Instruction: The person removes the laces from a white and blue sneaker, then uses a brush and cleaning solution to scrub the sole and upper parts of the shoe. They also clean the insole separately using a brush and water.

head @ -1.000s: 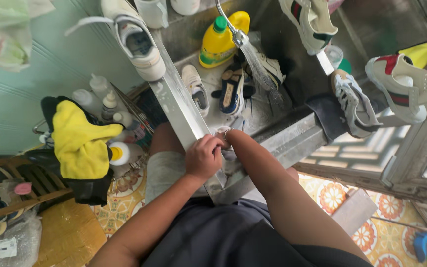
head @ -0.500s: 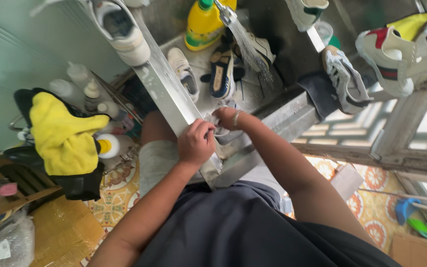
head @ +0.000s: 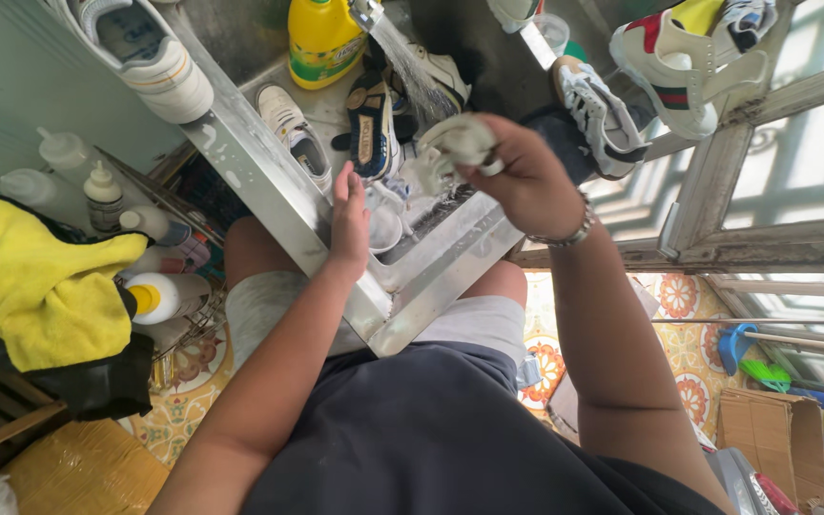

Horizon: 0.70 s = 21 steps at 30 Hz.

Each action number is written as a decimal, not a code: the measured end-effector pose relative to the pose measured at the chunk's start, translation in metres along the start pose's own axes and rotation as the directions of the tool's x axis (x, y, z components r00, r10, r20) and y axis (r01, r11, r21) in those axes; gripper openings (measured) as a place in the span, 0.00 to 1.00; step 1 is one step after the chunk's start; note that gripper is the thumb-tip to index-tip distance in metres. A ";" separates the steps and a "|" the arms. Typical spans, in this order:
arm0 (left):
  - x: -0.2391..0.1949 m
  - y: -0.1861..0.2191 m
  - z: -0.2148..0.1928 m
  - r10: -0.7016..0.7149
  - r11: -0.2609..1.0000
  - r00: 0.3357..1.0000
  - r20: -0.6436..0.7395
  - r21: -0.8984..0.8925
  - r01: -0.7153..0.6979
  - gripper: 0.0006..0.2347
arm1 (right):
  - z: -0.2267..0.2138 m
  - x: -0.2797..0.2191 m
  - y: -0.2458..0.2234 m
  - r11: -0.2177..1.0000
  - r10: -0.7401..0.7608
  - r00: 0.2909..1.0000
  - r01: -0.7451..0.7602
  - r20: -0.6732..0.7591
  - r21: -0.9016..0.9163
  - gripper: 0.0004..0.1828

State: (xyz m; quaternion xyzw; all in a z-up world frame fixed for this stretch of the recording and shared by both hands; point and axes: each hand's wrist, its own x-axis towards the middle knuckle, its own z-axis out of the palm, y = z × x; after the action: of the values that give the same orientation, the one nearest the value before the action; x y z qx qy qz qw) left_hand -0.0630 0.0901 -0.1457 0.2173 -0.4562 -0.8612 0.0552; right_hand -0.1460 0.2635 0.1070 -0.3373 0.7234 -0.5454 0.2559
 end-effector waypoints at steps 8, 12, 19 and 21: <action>0.022 0.019 0.022 -0.226 0.835 0.906 0.358 -0.407 0.370 0.40 | 0.002 0.000 -0.014 0.987 -0.077 0.970 0.108 -0.229 0.123 0.16; 0.016 0.034 0.030 0.145 0.413 0.742 0.655 -0.721 0.557 0.40 | 0.044 0.025 0.037 0.847 -0.093 0.988 0.013 -0.124 -0.531 0.15; 0.029 0.031 0.042 0.005 0.692 0.904 0.427 -0.654 0.305 0.30 | 0.099 0.021 0.103 0.827 -0.221 0.929 0.019 -0.295 -0.562 0.45; 0.024 0.018 0.047 0.114 0.803 0.856 0.504 -0.554 0.219 0.25 | 0.116 0.033 0.125 0.816 -0.298 0.882 0.035 -0.366 -0.577 0.41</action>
State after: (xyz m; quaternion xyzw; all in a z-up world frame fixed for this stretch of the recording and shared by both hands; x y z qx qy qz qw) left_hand -0.1067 0.1089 -0.1160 -0.0357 -0.1550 -0.9869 -0.0282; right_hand -0.1076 0.1889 -0.0447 -0.3282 0.8552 -0.3944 -0.0735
